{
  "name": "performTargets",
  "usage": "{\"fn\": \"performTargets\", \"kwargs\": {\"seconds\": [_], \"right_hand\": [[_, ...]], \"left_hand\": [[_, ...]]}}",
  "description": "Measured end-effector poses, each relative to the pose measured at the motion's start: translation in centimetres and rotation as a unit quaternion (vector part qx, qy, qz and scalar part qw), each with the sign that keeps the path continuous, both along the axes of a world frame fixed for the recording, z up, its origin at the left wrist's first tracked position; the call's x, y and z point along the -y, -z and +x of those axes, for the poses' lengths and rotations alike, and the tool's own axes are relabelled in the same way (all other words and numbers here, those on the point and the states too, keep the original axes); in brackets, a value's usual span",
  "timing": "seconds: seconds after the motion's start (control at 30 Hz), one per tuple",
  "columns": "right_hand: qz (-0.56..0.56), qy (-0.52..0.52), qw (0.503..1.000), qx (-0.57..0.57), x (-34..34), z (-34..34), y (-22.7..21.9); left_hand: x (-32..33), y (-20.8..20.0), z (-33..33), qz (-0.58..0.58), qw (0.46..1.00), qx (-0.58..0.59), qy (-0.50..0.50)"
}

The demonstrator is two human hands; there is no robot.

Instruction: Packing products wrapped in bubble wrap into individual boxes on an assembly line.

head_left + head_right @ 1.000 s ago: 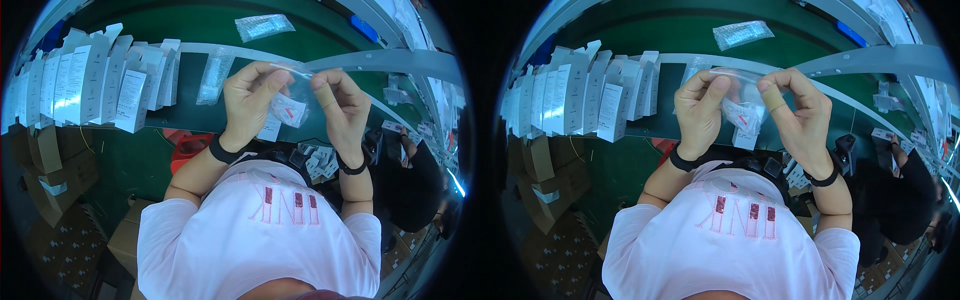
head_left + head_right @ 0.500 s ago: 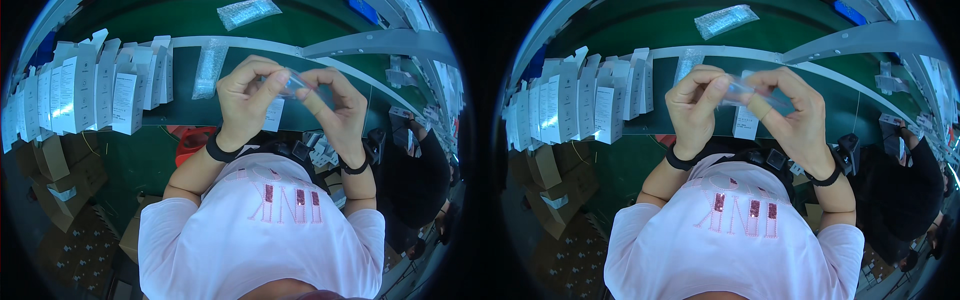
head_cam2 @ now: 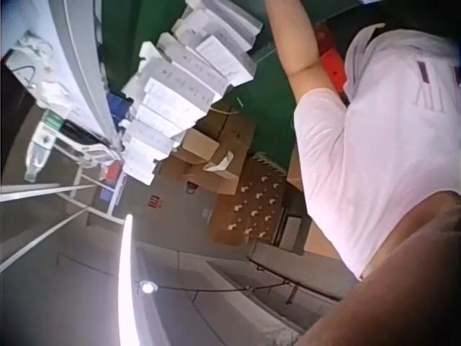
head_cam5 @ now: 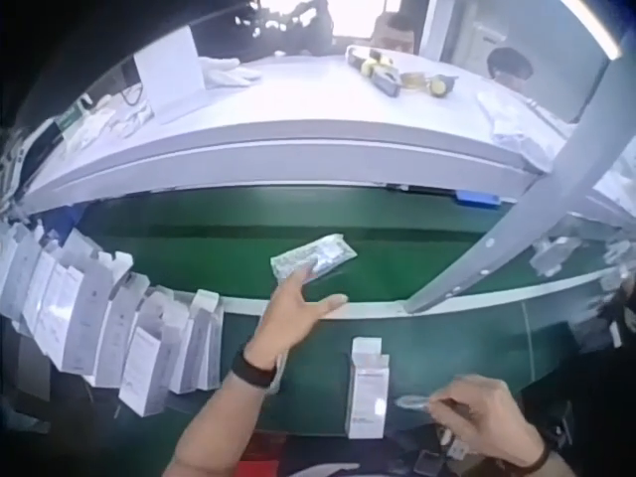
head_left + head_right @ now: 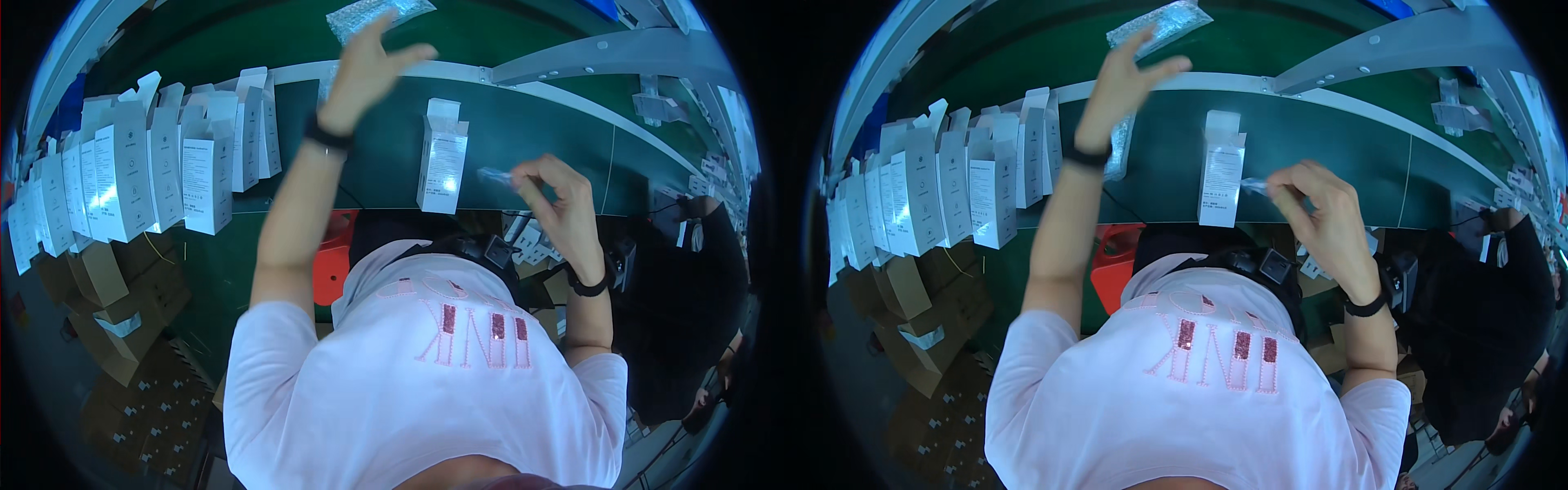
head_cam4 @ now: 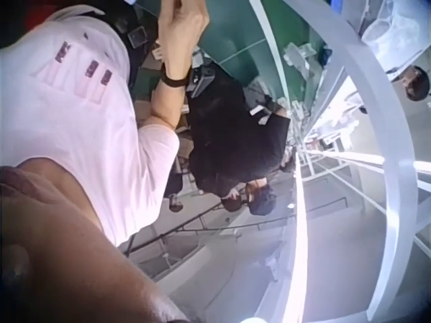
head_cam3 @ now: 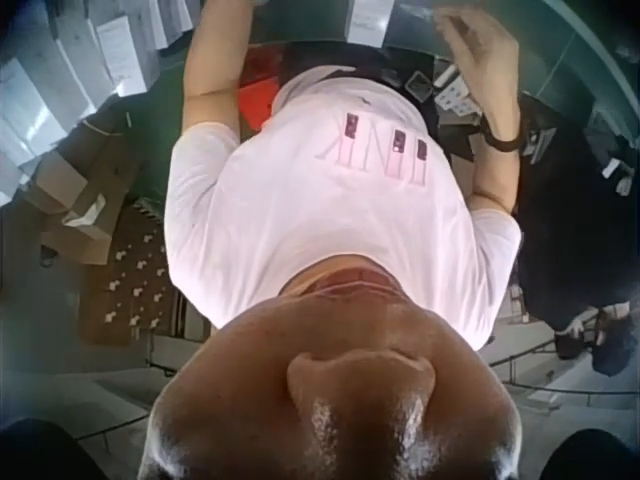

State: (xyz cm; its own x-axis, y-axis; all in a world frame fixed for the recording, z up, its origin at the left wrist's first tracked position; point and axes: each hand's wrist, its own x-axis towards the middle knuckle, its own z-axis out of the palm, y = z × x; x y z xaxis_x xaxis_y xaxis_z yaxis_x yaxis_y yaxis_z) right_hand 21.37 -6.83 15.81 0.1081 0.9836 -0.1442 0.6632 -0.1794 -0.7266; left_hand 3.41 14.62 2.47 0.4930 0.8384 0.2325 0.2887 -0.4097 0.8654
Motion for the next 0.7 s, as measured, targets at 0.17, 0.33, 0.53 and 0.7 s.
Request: {"fn": "performTargets", "kwargs": {"seconds": [0.17,0.33,0.53,0.7], "right_hand": [[-0.035,0.144,0.989,-0.008,2.4,1.5,0.2],[-0.021,0.131,0.990,-0.037,4.7,3.4,0.7],[0.082,0.195,0.855,-0.473,6.8,7.3,4.8],[0.053,0.341,0.786,-0.513,5.5,6.7,6.4]], "left_hand": [[-12.5,10.5,4.1,-0.038,0.916,-0.390,-0.086],[-17.0,17.0,1.6,0.007,0.932,-0.364,-0.009],[-10.4,12.7,7.2,-0.024,0.969,-0.243,-0.041],[1.3,9.9,4.7,-0.051,0.956,-0.287,0.027]]}}
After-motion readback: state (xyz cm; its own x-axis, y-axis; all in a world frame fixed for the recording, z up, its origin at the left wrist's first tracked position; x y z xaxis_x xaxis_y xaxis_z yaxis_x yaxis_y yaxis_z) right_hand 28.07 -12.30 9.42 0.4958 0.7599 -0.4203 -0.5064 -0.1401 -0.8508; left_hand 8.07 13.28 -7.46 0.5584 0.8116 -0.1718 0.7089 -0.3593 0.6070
